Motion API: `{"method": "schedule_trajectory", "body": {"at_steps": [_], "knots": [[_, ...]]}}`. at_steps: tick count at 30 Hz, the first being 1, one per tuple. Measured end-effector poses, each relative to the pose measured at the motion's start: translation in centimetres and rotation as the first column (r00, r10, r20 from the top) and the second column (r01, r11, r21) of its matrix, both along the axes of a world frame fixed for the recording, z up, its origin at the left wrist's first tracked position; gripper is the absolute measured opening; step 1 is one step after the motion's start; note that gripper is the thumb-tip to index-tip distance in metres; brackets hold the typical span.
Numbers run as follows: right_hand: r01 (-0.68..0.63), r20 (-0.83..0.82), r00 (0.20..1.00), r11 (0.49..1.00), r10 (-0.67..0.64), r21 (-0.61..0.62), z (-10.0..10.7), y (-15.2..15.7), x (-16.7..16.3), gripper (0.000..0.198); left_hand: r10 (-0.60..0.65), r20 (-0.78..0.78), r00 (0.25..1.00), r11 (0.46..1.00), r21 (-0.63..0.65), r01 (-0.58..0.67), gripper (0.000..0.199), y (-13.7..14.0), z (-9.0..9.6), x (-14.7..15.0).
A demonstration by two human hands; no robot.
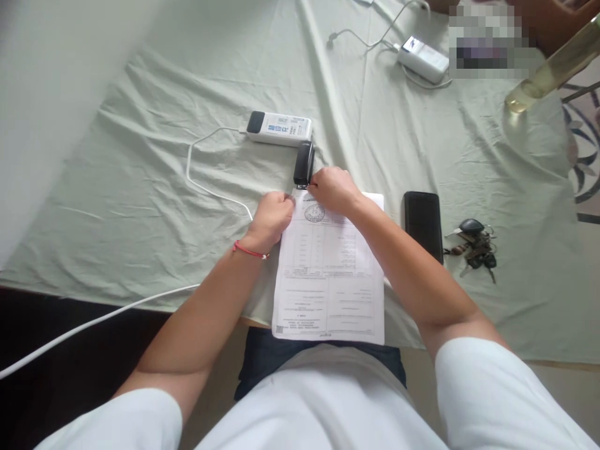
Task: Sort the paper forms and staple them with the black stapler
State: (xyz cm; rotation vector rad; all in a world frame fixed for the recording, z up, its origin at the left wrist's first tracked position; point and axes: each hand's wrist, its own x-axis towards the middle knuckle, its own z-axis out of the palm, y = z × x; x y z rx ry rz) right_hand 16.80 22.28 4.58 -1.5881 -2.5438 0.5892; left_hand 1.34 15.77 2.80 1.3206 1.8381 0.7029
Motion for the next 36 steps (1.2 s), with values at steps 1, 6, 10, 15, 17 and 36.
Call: {"method": "schedule_trajectory", "body": {"at_steps": [1, 6, 10, 15, 17, 36], "knots": [[0.001, 0.012, 1.000, 1.000, -0.001, 0.003, -0.1, 0.2, 0.0, 0.028, 0.006, 0.033, 0.999, 1.000, -0.013, -0.006, 0.037, 0.2, 0.1, 0.0], [-0.026, 0.019, 0.999, 0.998, 0.025, 0.052, -0.6, 1.0, 0.3, 0.029, 0.053, 0.114, 0.992, 0.998, -0.040, -0.049, 0.040, 0.5, 0.5, 0.2], [-0.043, 0.013, 0.999, 0.997, 0.042, 0.070, -0.9, 1.2, 0.6, 0.032, 0.022, 0.058, 0.998, 0.999, 0.031, -0.024, 0.039, 0.3, 0.0, 0.2], [0.003, -0.087, 0.996, 0.997, 0.004, 0.073, -1.2, 0.4, 1.0, 0.033, -0.003, -0.030, 1.000, 0.996, 0.084, 0.006, 0.037, 0.3, -0.7, 0.1], [0.052, -0.150, 0.988, 0.992, -0.035, 0.111, -1.3, -0.1, 1.1, 0.031, 0.002, -0.031, 1.000, 0.996, 0.086, 0.001, 0.035, 0.4, -0.9, 0.0], [-0.068, -0.038, 0.995, 0.920, 0.090, 0.385, -1.3, -4.8, 0.3, 0.065, -0.036, -0.111, 0.993, 0.997, 0.067, 0.044, 0.033, 0.6, -1.0, 0.0]]}}
